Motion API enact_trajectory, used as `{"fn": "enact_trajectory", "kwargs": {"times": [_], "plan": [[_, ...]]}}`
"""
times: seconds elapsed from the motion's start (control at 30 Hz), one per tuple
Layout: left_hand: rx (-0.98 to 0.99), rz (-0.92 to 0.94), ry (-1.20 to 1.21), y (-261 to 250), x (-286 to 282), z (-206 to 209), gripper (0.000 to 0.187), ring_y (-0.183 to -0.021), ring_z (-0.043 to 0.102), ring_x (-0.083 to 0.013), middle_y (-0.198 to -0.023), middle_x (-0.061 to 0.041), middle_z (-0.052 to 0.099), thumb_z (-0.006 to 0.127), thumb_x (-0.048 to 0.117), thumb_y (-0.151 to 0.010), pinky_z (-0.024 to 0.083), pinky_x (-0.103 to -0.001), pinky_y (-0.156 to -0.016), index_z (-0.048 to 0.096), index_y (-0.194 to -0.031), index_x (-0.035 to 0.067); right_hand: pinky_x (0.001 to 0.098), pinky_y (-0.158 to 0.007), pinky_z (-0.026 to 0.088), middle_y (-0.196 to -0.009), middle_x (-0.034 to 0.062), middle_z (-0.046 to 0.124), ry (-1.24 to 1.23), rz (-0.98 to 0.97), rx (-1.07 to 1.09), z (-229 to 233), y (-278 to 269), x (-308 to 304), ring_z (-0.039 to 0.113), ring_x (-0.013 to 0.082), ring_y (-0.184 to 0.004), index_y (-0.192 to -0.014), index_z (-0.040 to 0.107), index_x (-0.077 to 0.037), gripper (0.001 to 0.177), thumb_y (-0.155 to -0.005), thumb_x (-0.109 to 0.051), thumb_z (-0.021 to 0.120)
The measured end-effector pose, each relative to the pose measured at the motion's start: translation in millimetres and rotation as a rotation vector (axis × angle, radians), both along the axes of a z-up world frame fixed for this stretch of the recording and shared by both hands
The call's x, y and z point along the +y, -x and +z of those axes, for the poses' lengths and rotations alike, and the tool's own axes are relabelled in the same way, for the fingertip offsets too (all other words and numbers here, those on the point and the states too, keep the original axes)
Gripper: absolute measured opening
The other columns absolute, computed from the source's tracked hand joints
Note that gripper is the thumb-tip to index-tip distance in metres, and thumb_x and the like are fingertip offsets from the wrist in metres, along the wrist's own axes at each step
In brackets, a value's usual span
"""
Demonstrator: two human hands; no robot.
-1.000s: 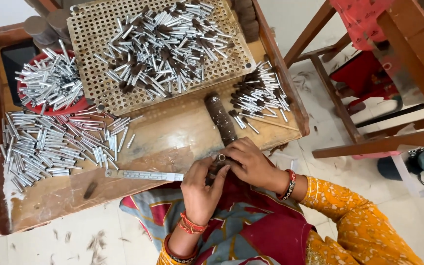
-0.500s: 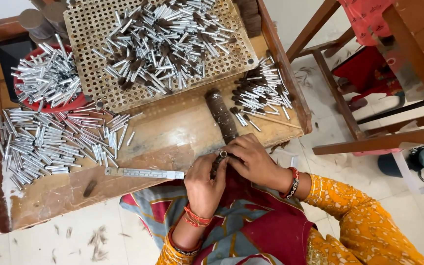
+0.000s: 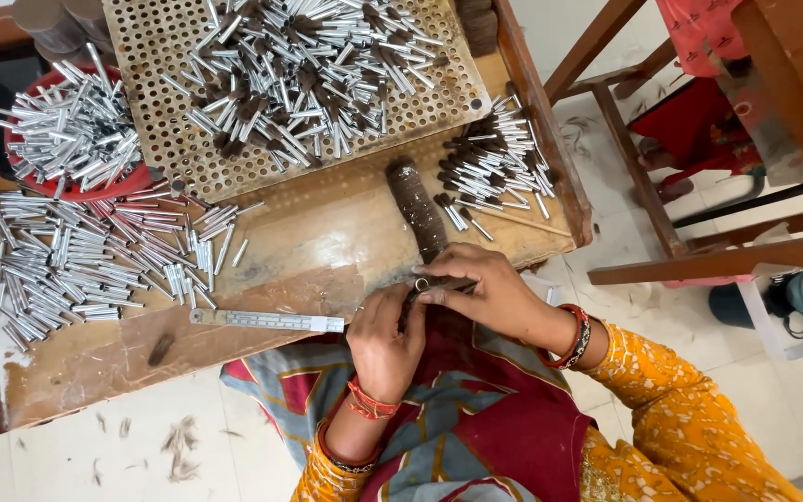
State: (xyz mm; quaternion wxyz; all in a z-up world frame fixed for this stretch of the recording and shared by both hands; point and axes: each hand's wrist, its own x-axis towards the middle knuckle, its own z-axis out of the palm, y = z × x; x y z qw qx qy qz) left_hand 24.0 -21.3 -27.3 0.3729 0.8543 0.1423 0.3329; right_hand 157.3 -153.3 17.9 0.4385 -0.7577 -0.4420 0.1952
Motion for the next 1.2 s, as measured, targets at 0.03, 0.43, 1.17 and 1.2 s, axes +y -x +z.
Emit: {"fn": "enact_trajectory", "kwargs": {"times": [0.03,0.43,1.17,1.2], "plan": [[-0.003,0.000,-0.007,0,0,0,0.021,-0.085,0.070,-0.0339,-0.097,-0.015,0.071,0.076,0.005,-0.086,0.057,-0.042,-0.074,0.071,-0.106,0.001,0.0323,-0.076,0.055,-0.100,0.0075,0.072,-0.017,0.000,0.009,-2,0,1,0.070,0.0217,-0.089,-0.118,0.075,-0.007,0.033,-0.087,-0.015,0.079],[-0.037,-0.017,-0.017,-1,2,-5,0.020,-0.088,0.070,-0.0333,-0.098,-0.014,0.072,0.078,0.006,-0.087,0.057,-0.042,-0.076,0.070,-0.105,0.001,0.0301,-0.072,0.054,-0.089,0.0071,0.073,-0.102,-0.074,0.042,-20,-1,9,0.070,0.0181,-0.083,-0.098,0.079,-0.006,0.013,-0.087,-0.011,0.079],[0.060,-0.602,1.661,30,-3,-23,0.024,-0.087,0.074,-0.0195,-0.098,-0.016,0.077,0.068,0.016,-0.100,0.062,-0.032,-0.080,0.071,-0.107,-0.006,0.0333,-0.095,0.061,-0.118,0.0204,0.075,-0.542,-0.122,0.503,-42,56,-34,0.074,0.0227,-0.109,-0.109,0.074,0.005,0.012,-0.100,0.002,0.068],[0.068,-0.591,1.663,31,-4,-24,0.022,-0.086,0.074,-0.0192,-0.097,-0.015,0.077,0.069,0.014,-0.099,0.062,-0.032,-0.079,0.071,-0.107,-0.006,0.0333,-0.095,0.061,-0.119,0.0205,0.075,-0.542,-0.112,0.505,-42,56,-35,0.074,0.0228,-0.109,-0.110,0.074,0.006,0.013,-0.100,0.002,0.067]]}}
